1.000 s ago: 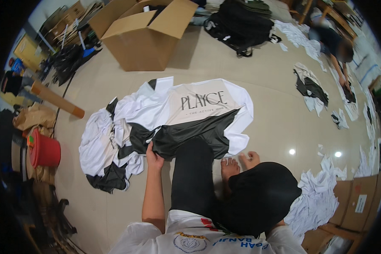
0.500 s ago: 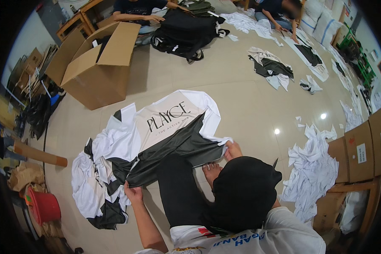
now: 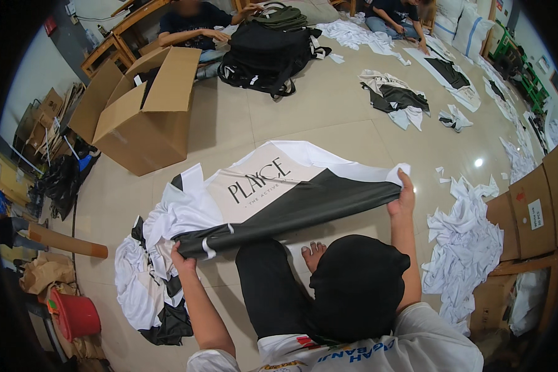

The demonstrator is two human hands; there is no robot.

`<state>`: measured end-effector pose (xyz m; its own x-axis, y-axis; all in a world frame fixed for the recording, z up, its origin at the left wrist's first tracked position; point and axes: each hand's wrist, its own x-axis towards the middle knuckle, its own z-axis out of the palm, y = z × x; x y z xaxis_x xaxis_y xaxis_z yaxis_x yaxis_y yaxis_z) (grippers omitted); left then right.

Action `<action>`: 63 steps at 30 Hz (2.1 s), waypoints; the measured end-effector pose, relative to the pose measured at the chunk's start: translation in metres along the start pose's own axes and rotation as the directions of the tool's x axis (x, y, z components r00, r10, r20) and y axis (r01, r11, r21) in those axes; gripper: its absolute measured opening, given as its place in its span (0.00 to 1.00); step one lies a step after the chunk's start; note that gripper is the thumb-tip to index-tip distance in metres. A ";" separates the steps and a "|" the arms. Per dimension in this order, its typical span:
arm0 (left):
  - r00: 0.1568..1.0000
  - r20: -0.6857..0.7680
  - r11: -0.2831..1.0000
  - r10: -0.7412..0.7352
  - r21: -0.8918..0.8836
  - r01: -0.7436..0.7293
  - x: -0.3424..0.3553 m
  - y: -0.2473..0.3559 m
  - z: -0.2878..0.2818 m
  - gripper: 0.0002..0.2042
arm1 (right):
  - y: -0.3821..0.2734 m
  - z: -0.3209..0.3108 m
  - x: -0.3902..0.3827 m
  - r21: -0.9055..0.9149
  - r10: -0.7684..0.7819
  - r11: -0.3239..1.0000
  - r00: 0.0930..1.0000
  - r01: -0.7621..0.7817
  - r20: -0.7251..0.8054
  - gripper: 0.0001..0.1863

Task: The person sits on the floor and uses scissors to cut a large white fabric sheet that has a printed logo. They smooth the fabric, align it, and cut along the edges of the printed design to create a shaped piece.

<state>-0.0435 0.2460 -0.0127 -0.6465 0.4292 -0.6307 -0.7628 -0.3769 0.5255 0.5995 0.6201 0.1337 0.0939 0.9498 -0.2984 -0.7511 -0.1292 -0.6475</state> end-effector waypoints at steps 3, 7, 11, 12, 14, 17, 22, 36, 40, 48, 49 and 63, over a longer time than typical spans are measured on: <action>0.987 0.010 0.986 0.159 -0.051 -0.159 -0.004 0.058 0.008 0.14 | -0.019 0.005 -0.017 -0.081 -0.018 0.996 0.995 0.026 0.099 0.20; 0.986 0.020 0.985 0.165 0.042 -0.166 -0.034 0.059 -0.004 0.17 | -0.023 -0.048 -0.060 -0.627 0.130 0.773 0.991 -0.093 0.012 0.28; 0.984 0.101 0.987 0.148 0.043 -0.153 -0.081 0.053 -0.038 0.21 | 0.036 -0.185 -0.102 -0.999 0.154 -0.003 0.987 0.049 0.048 0.31; 0.986 0.149 0.997 0.079 -0.017 -0.078 -0.075 0.003 -0.030 0.22 | 0.016 -0.282 -0.084 -0.925 0.046 0.052 0.925 0.376 0.378 0.24; 0.983 0.129 0.990 0.131 -0.076 -0.122 -0.108 0.006 -0.046 0.23 | 0.049 -0.310 -0.099 -0.951 0.115 -0.114 0.955 0.288 0.275 0.20; 0.956 0.168 0.969 0.240 -0.095 -0.227 -0.145 0.017 -0.053 0.23 | 0.076 -0.321 -0.123 -0.906 0.195 -0.356 0.967 0.228 0.166 0.19; 0.788 0.285 0.830 0.546 -0.053 -0.555 -0.195 0.045 0.020 0.24 | 0.081 -0.320 -0.132 -0.842 0.045 -0.507 0.981 0.183 0.186 0.18; 0.765 -0.166 0.778 0.623 0.235 -0.583 -0.206 0.055 0.041 0.21 | 0.009 -0.161 -0.155 -0.392 0.143 0.854 0.879 -0.342 -0.454 0.16; 0.986 -0.031 0.982 0.164 -0.094 -0.166 -0.183 0.062 -0.064 0.23 | 0.018 -0.217 -0.180 -0.429 0.244 0.813 0.899 -0.394 -0.364 0.17; 0.956 0.207 0.975 0.208 -0.122 -0.186 -0.145 0.077 -0.087 0.16 | 0.020 -0.218 -0.128 -0.292 0.481 0.794 0.845 -0.533 -0.234 0.17; 0.929 0.266 0.966 0.257 -0.040 -0.256 -0.141 0.111 -0.095 0.14 | 0.022 -0.127 -0.124 -0.142 0.520 0.805 0.800 -0.577 -0.299 0.15; 0.403 0.604 0.446 0.687 0.087 -0.891 -0.139 0.353 0.283 0.21 | -0.261 0.175 0.098 -0.128 -0.473 0.826 0.799 0.549 0.370 0.17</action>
<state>-0.2257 0.2853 0.4219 -0.7923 0.4101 0.4517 0.2347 -0.4786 0.8461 0.6900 0.7973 0.3962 0.1888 0.9258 0.3276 -0.4855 0.3779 -0.7883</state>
